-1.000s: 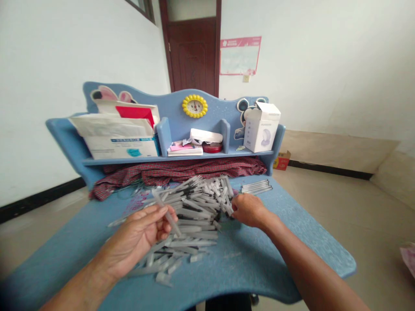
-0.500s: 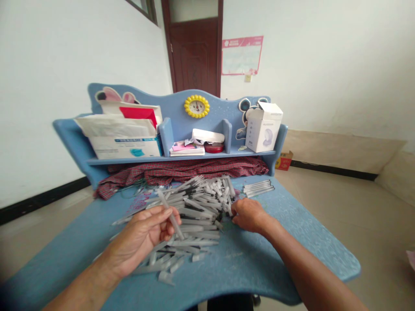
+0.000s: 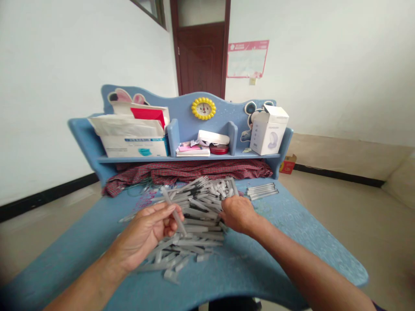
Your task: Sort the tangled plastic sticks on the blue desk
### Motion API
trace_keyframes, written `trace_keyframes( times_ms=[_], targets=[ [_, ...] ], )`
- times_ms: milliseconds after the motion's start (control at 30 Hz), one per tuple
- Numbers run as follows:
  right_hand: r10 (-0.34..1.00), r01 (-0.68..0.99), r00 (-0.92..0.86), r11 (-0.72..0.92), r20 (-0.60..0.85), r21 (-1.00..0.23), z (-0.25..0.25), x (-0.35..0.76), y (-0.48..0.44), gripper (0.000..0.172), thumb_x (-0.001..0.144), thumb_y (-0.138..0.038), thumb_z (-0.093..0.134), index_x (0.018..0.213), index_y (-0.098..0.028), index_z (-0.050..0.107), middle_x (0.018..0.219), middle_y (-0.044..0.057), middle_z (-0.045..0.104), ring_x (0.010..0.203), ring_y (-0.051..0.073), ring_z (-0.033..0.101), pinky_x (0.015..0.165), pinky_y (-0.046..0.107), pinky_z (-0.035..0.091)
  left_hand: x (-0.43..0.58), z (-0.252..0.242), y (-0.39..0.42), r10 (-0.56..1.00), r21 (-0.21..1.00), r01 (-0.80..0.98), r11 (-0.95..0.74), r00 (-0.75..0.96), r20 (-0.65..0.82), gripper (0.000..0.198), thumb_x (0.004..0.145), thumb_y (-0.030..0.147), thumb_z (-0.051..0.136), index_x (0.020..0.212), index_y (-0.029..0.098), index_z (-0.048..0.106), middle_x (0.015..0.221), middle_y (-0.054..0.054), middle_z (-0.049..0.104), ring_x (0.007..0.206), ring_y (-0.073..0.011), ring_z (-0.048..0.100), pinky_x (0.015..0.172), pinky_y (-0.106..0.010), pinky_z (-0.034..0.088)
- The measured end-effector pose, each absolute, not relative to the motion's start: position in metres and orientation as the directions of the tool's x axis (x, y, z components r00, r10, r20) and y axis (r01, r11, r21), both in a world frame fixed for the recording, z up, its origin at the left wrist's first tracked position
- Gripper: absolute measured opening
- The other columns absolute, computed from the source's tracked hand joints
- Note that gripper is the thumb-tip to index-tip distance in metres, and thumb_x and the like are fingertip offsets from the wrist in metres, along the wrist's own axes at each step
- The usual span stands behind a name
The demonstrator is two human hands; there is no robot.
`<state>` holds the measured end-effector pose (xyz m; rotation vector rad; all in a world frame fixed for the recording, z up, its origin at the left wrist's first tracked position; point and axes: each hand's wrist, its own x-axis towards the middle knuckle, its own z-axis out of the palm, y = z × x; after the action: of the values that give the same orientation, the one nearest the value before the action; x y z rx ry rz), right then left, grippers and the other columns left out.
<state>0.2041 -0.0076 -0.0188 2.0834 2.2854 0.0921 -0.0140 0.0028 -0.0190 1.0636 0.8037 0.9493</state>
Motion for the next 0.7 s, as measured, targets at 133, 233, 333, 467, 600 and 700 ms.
trace_keyframes(
  times_ms=[133, 233, 333, 467, 600, 700],
  targets=[
    [0.996, 0.993, -0.086, 0.085, 0.008, 0.079, -0.032, 0.201, -0.002, 0.031, 0.083, -0.031, 0.042, 0.085, -0.014, 0.068, 0.085, 0.016, 0.069, 0.086, 0.024, 0.064, 0.079, 0.033, 0.043, -0.014, -0.017, 0.003, 0.922, 0.952, -0.247, 0.179, 0.38, -0.075, 0.01, 0.076, 0.019, 0.059, 0.079, 0.01, 0.061, 0.069, -0.004, 0.063, 0.052, -0.0086, 0.054, 0.046, -0.017, 0.042],
    [0.997, 0.993, -0.082, 0.082, 0.003, 0.081, -0.036, 0.202, -0.002, 0.029, 0.082, -0.029, 0.043, 0.084, -0.015, 0.068, 0.084, 0.015, 0.069, 0.084, 0.025, 0.064, 0.072, 0.031, 0.044, -0.015, -0.017, 0.002, 0.925, 0.955, -0.249, 0.163, 0.374, -0.061, 0.01, 0.077, 0.02, 0.058, 0.077, 0.01, 0.061, 0.067, -0.004, 0.063, 0.052, -0.0084, 0.054, 0.045, -0.017, 0.042],
    [0.997, 0.993, -0.081, 0.079, 0.013, 0.086, -0.037, 0.202, -0.003, 0.028, 0.082, -0.027, 0.042, 0.083, -0.016, 0.067, 0.084, 0.014, 0.069, 0.083, 0.025, 0.065, 0.068, 0.029, 0.044, -0.015, -0.017, 0.002, 0.926, 0.954, -0.251, 0.162, 0.374, -0.058, 0.011, 0.077, 0.02, 0.059, 0.075, 0.01, 0.061, 0.066, -0.004, 0.062, 0.051, -0.0083, 0.054, 0.045, -0.016, 0.042],
    [0.996, 0.992, -0.079, 0.073, 0.05, 0.1, -0.033, 0.204, -0.013, 0.03, 0.084, -0.024, 0.037, 0.083, -0.016, 0.066, 0.082, 0.013, 0.069, 0.079, 0.024, 0.065, 0.064, 0.028, 0.041, -0.015, -0.016, 0.002, 0.93, 0.945, -0.28, 0.17, 0.361, -0.06, 0.009, 0.075, 0.019, 0.06, 0.075, 0.01, 0.062, 0.066, -0.005, 0.063, 0.05, -0.0082, 0.054, 0.045, -0.016, 0.042],
    [0.985, 0.991, -0.081, 0.064, 0.15, 0.115, -0.021, 0.209, -0.034, 0.03, 0.084, -0.025, 0.036, 0.079, -0.017, 0.064, 0.072, 0.011, 0.068, 0.066, 0.02, 0.063, 0.055, 0.025, 0.034, -0.017, -0.016, 0.005, 0.937, 0.935, -0.313, 0.165, 0.346, -0.049, 0.009, 0.074, 0.019, 0.061, 0.075, 0.01, 0.063, 0.067, -0.005, 0.063, 0.053, -0.0092, 0.057, 0.047, -0.017, 0.044],
    [0.977, 0.995, -0.071, 0.057, 0.2, 0.076, -0.011, 0.215, -0.051, 0.028, 0.084, -0.026, 0.037, 0.074, -0.018, 0.062, 0.064, 0.008, 0.066, 0.058, 0.016, 0.059, 0.051, 0.025, 0.028, -0.017, -0.019, 0.008, 0.94, 0.927, -0.334, 0.17, 0.337, -0.051, 0.01, 0.074, 0.019, 0.061, 0.076, 0.01, 0.063, 0.069, -0.006, 0.064, 0.054, -0.0101, 0.058, 0.048, -0.018, 0.046]
  ],
)
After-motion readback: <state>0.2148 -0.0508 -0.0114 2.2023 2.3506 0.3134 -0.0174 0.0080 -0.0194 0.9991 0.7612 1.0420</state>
